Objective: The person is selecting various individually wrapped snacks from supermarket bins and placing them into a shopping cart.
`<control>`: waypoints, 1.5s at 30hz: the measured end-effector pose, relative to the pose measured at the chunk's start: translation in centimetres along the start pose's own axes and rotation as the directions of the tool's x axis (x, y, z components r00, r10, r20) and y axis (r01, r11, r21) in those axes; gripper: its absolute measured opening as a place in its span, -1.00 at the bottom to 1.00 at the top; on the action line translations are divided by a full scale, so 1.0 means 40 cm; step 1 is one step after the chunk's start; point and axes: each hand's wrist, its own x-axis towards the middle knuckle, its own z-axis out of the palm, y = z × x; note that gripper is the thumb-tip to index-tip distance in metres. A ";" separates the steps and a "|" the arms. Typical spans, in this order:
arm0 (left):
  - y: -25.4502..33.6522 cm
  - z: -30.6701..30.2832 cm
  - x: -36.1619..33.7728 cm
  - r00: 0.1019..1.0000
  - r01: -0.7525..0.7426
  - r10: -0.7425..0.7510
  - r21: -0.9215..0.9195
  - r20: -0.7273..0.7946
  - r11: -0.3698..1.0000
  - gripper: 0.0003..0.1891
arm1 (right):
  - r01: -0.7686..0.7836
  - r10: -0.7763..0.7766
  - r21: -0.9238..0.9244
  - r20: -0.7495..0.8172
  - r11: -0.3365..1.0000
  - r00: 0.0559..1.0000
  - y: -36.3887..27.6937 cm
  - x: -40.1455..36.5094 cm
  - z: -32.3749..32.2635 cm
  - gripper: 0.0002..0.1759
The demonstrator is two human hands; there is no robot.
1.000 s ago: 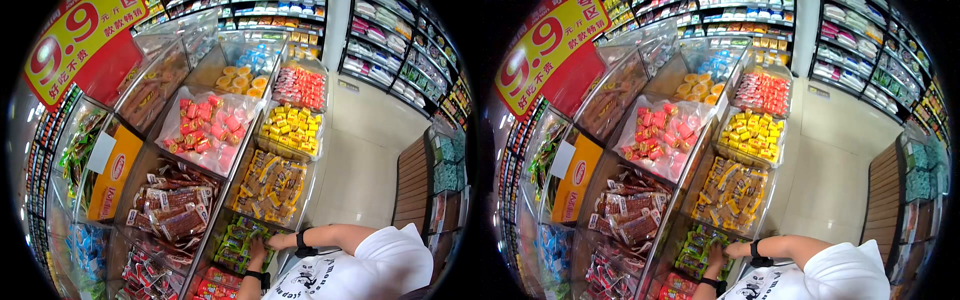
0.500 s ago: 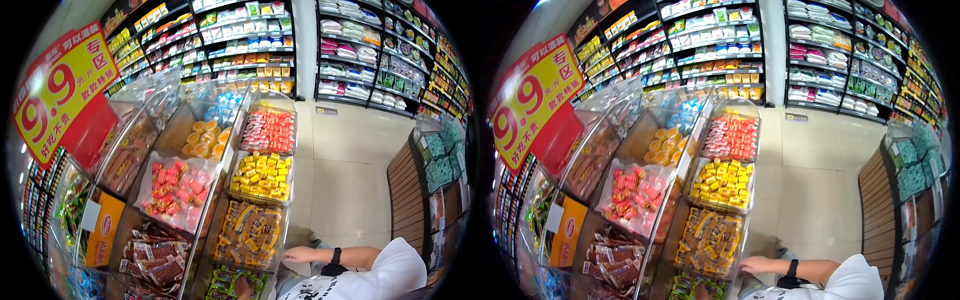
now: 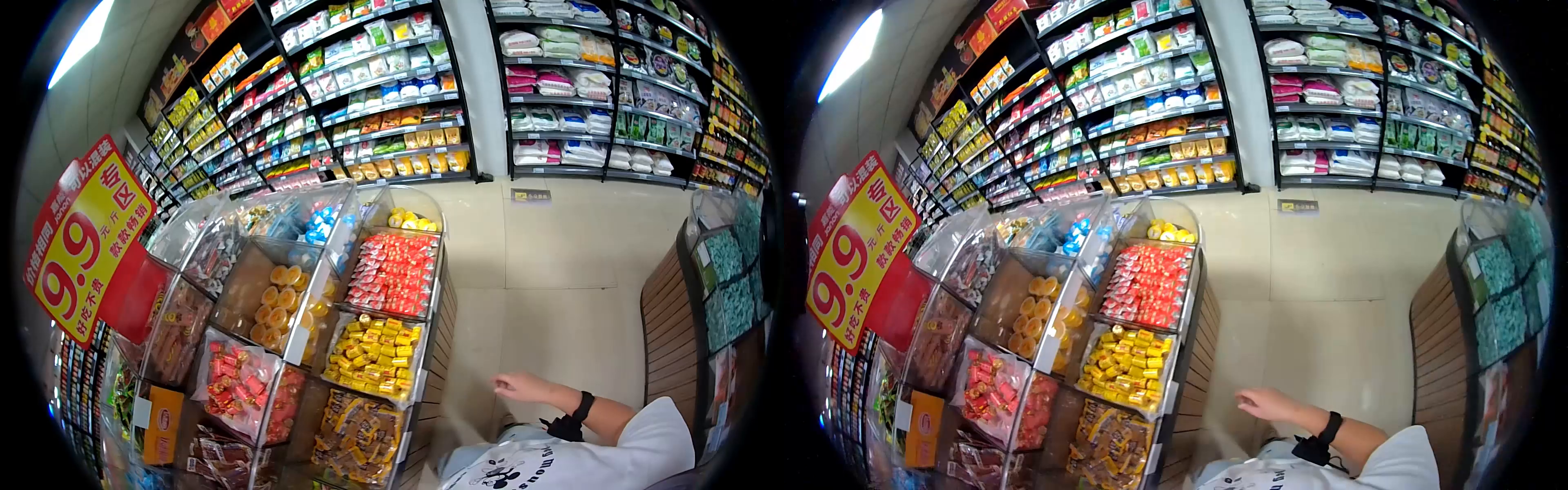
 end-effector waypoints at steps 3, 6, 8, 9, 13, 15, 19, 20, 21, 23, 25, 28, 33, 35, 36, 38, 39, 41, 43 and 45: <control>0.183 0.062 0.001 0.947 -0.320 0.319 -0.100 -0.025 0.942 -0.53 | 0.158 -0.149 0.152 -0.067 0.976 0.987 -0.120 0.057 -0.171 -0.58; 0.396 0.117 -0.023 0.882 -0.466 0.470 -0.089 0.026 0.880 -0.53 | 0.475 -0.457 0.176 -0.133 0.862 0.880 -0.274 0.111 -0.348 -0.52; 0.491 0.173 -0.032 0.840 -0.512 0.521 -0.101 0.151 0.853 -0.50 | 0.688 -0.664 0.206 -0.180 0.696 0.725 -0.333 0.151 -0.426 -0.52; 0.543 0.199 -0.046 0.829 -0.507 0.522 -0.123 0.200 0.853 -0.41 | 0.776 -0.750 0.232 -0.206 0.587 0.629 -0.360 0.172 -0.462 -0.53; 0.720 0.305 -0.004 0.760 -0.474 0.541 -0.260 0.361 0.841 -0.45 | 0.943 -0.909 0.268 -0.311 0.195 0.277 -0.431 0.294 -0.587 -0.58; 0.835 0.369 0.043 0.763 -0.384 0.498 -0.332 0.412 0.862 -0.46 | 0.981 -0.872 0.187 -0.471 0.049 0.133 -0.437 0.375 -0.627 -0.60; 0.936 0.643 0.149 0.816 -0.282 0.468 -0.472 0.340 0.835 -0.48 | 0.988 -0.882 0.138 -0.452 0.076 0.131 -0.405 0.527 -0.804 -0.61; 1.041 0.635 0.193 0.762 -0.371 0.563 -0.497 0.320 0.785 -0.49 | 0.981 -0.916 0.148 -0.360 0.128 0.175 -0.383 0.568 -0.860 -0.65; 1.155 0.631 0.244 0.697 -0.457 0.651 -0.515 0.299 0.725 -0.51 | 0.972 -0.940 0.149 -0.266 0.181 0.215 -0.362 0.608 -0.917 -0.68; 1.267 0.709 0.304 0.634 -0.532 0.716 -0.507 0.292 0.678 -0.53 | 0.897 -0.939 0.288 0.032 0.335 0.341 -0.279 0.646 -1.081 -0.82; 1.407 0.750 0.349 0.548 -0.555 0.756 -0.521 0.357 0.648 -0.54 | 0.902 -0.921 0.232 -0.053 0.363 0.385 -0.199 0.653 -1.184 -0.83; 1.530 0.899 0.397 0.387 -0.684 0.853 -0.512 0.351 0.520 -0.53 | 0.928 -0.852 -0.002 -0.399 0.372 0.340 -0.051 0.652 -1.295 -0.90; 1.763 1.095 0.457 0.389 -0.648 0.840 -0.537 0.377 0.541 -0.53 | 0.785 -0.510 -0.001 -0.760 0.620 0.402 0.253 0.764 -1.428 -0.81; 1.819 1.169 0.466 0.490 -0.555 0.759 -0.519 0.428 0.650 -0.51 | 0.613 -0.341 0.157 -0.712 0.774 0.614 0.362 0.881 -1.479 -0.85; 1.843 1.202 0.469 0.533 -0.497 0.717 -0.519 0.449 0.695 -0.50 | 0.550 -0.190 0.334 -0.700 0.765 0.689 0.426 0.959 -1.493 -0.84; 1.876 1.265 0.472 0.605 -0.432 0.665 -0.522 0.438 0.736 -0.49 | 0.390 -0.024 0.504 -0.590 0.771 0.807 0.564 1.105 -1.516 -0.79; 1.894 1.285 0.479 0.633 -0.432 0.636 -0.481 0.441 0.763 -0.49 | 0.315 -0.008 0.494 -0.528 0.810 0.849 0.638 1.167 -1.520 -0.77; 1.920 1.305 0.486 0.685 -0.410 0.563 -0.394 0.462 0.822 -0.51 | 0.159 0.052 0.542 -0.353 0.825 0.934 0.743 1.288 -1.505 -0.79; 1.917 1.334 0.490 0.754 -0.282 0.428 -0.343 0.498 0.896 -0.52 | 0.044 0.009 0.417 -0.124 0.908 0.992 0.822 1.415 -1.470 -0.78; 1.895 1.373 0.490 0.802 -0.141 0.303 -0.330 0.514 0.933 -0.55 | 0.006 -0.015 0.050 0.178 0.999 0.984 0.855 1.545 -1.446 -0.75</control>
